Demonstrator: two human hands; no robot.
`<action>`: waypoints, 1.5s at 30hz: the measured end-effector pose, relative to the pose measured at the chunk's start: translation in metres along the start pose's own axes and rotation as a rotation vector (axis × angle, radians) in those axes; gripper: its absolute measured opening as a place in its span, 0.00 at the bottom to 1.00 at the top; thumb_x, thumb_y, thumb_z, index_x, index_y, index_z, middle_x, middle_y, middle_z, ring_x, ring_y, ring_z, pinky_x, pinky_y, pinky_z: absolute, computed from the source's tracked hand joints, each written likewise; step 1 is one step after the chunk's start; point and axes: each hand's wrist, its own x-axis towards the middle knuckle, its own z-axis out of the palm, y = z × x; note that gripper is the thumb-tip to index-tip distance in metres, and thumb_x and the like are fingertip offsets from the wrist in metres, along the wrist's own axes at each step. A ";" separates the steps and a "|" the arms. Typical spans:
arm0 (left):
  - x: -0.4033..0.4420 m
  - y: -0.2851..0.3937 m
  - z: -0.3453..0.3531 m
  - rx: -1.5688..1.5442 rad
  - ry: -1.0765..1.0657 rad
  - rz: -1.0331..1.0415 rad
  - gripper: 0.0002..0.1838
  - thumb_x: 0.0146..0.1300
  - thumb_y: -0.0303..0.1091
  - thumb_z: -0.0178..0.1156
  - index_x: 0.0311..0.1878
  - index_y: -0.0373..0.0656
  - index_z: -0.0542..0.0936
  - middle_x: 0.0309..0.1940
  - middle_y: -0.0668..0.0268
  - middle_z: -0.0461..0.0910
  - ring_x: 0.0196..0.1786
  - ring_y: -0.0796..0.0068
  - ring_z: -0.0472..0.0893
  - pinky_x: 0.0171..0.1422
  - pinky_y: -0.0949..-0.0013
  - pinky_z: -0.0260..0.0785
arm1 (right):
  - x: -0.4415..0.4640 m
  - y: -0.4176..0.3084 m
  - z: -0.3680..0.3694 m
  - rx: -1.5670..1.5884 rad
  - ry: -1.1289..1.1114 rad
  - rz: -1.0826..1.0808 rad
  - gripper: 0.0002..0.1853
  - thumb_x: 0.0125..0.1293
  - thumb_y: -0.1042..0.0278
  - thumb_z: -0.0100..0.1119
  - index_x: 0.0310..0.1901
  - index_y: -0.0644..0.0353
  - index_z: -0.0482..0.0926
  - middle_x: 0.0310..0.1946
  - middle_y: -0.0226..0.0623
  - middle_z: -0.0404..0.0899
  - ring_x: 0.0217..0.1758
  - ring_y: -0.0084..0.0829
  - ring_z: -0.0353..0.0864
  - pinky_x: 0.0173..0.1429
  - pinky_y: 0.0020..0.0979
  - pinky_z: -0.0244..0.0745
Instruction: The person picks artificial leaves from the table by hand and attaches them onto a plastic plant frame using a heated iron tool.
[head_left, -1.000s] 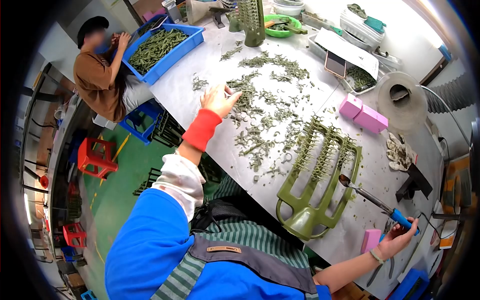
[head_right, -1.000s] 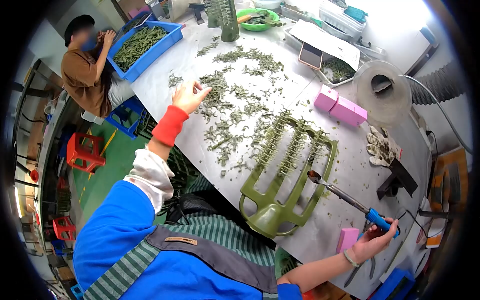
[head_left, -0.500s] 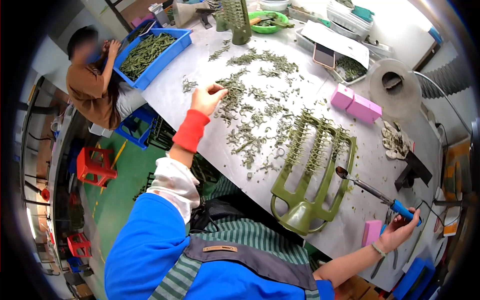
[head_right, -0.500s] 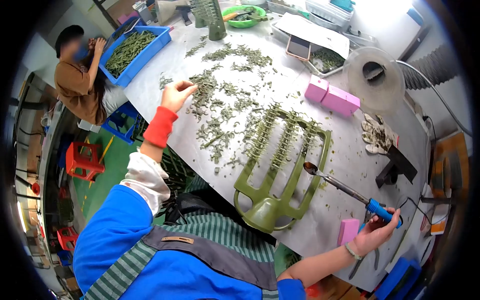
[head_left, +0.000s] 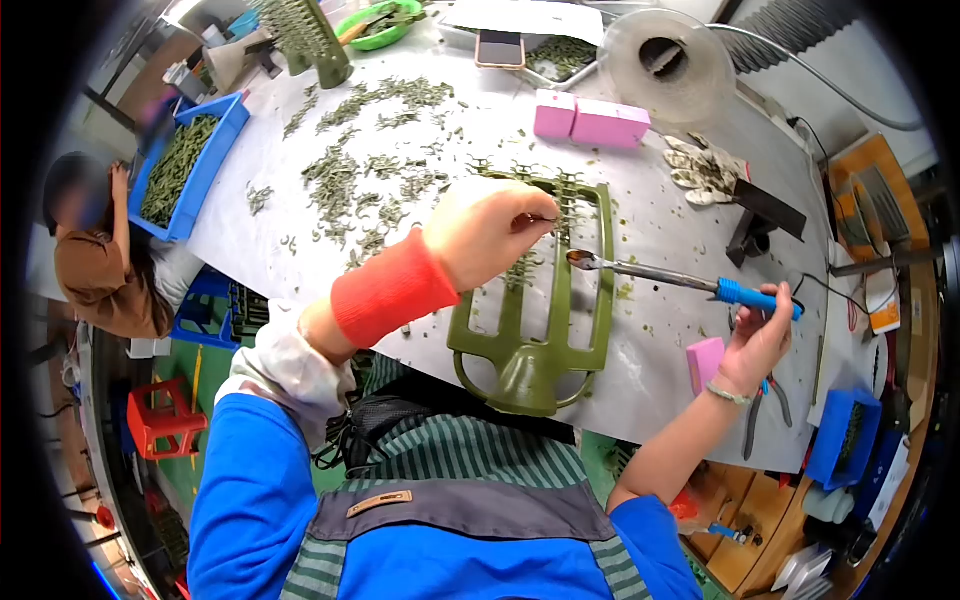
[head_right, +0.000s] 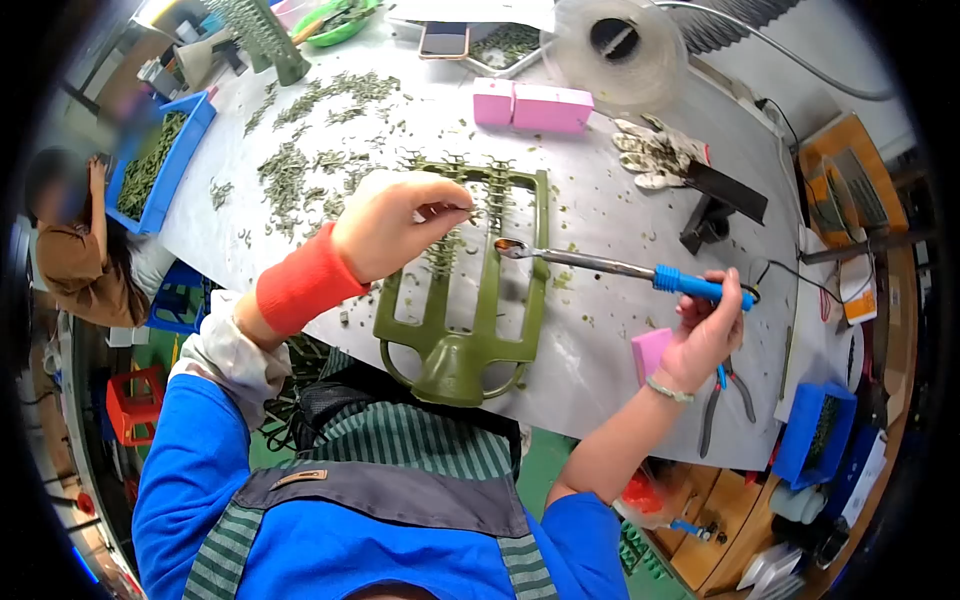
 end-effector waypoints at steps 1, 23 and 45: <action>0.005 0.002 0.006 0.096 -0.024 0.036 0.07 0.56 0.30 0.64 0.39 0.44 0.83 0.31 0.62 0.83 0.36 0.68 0.83 0.43 0.68 0.75 | 0.002 0.002 -0.001 0.004 -0.003 0.007 0.14 0.62 0.57 0.62 0.28 0.61 0.78 0.19 0.30 0.75 0.15 0.17 0.72 0.21 0.16 0.67; 0.031 -0.022 0.045 0.402 -0.166 0.136 0.05 0.52 0.35 0.65 0.33 0.53 0.83 0.28 0.70 0.78 0.42 0.67 0.76 0.53 0.62 0.65 | 0.006 0.008 0.000 -0.073 0.053 0.045 0.16 0.61 0.55 0.63 0.28 0.62 0.78 0.18 0.30 0.73 0.16 0.19 0.72 0.23 0.20 0.69; -0.114 -0.213 -0.124 0.439 0.363 -0.754 0.17 0.52 0.43 0.68 0.39 0.41 0.80 0.26 0.63 0.80 0.32 0.65 0.80 0.43 0.63 0.72 | 0.004 0.000 -0.010 0.050 -0.047 0.001 0.13 0.66 0.57 0.59 0.30 0.58 0.77 0.23 0.26 0.73 0.19 0.14 0.67 0.23 0.16 0.61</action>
